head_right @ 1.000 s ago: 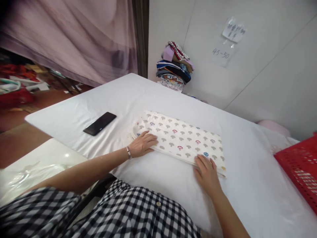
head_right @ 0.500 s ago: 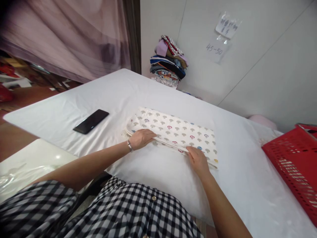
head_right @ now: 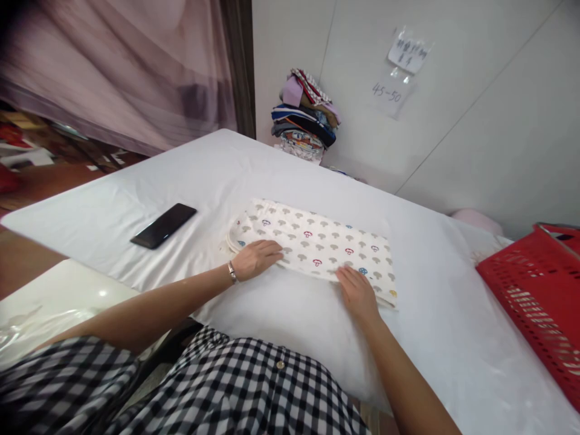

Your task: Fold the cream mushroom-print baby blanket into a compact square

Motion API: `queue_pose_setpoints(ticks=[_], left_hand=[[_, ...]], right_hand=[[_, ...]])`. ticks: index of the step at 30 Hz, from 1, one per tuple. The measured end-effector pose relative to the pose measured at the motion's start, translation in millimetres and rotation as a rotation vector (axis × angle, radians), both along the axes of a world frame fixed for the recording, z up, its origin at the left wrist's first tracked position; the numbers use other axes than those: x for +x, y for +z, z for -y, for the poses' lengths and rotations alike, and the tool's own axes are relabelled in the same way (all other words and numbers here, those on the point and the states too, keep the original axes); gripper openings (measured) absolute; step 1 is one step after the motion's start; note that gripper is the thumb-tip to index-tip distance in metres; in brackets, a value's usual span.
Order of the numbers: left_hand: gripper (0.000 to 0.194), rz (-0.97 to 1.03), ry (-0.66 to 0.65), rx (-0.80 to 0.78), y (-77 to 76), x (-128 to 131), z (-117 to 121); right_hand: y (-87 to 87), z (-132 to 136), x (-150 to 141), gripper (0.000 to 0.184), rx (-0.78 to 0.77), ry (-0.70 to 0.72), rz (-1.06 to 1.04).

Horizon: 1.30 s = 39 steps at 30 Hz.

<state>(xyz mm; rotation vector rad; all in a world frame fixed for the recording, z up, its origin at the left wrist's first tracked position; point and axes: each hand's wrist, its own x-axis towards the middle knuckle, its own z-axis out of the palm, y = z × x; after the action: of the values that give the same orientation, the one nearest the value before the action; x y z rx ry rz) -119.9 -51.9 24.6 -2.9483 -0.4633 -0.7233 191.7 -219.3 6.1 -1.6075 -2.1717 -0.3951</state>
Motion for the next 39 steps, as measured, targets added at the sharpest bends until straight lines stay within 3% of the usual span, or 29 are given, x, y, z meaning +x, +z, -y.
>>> queue_pose_setpoints(ticks=[6, 11, 17, 21, 30, 35, 39], left_hand=[[0.034, 0.015, -0.023, -0.054, -15.6, -10, 4], [0.036, 0.016, 0.014, -0.008, -14.3, -6, -3], [0.034, -0.066, 0.007, 0.001, -19.9, -13, 2], [0.038, -0.062, 0.102, -0.013, -21.6, -29, 5], [0.040, -0.141, 0.366, -0.140, -17.7, -53, 4], [0.048, -0.218, 0.350, -0.298, -4.9, -58, 8], [0.051, -0.204, 0.369, -0.384, 7.9, -56, 6]], right_hand=[[-13.6, 7, 1, 0.050, -0.071, 0.016, 0.026], [-13.3, 5, 10, 0.052, 0.004, 0.020, 0.050], [-33.0, 3, 22, 0.052, -0.005, 0.136, 0.106], [-40.6, 5, 23, 0.056, 0.001, 0.142, 0.108], [-44.2, -1, 22, 0.054, -0.009, 0.109, 0.076], [-38.4, 5, 17, 0.048, -0.115, 0.076, 0.021], [-23.7, 7, 2, 0.044, -0.299, -0.105, -0.085]])
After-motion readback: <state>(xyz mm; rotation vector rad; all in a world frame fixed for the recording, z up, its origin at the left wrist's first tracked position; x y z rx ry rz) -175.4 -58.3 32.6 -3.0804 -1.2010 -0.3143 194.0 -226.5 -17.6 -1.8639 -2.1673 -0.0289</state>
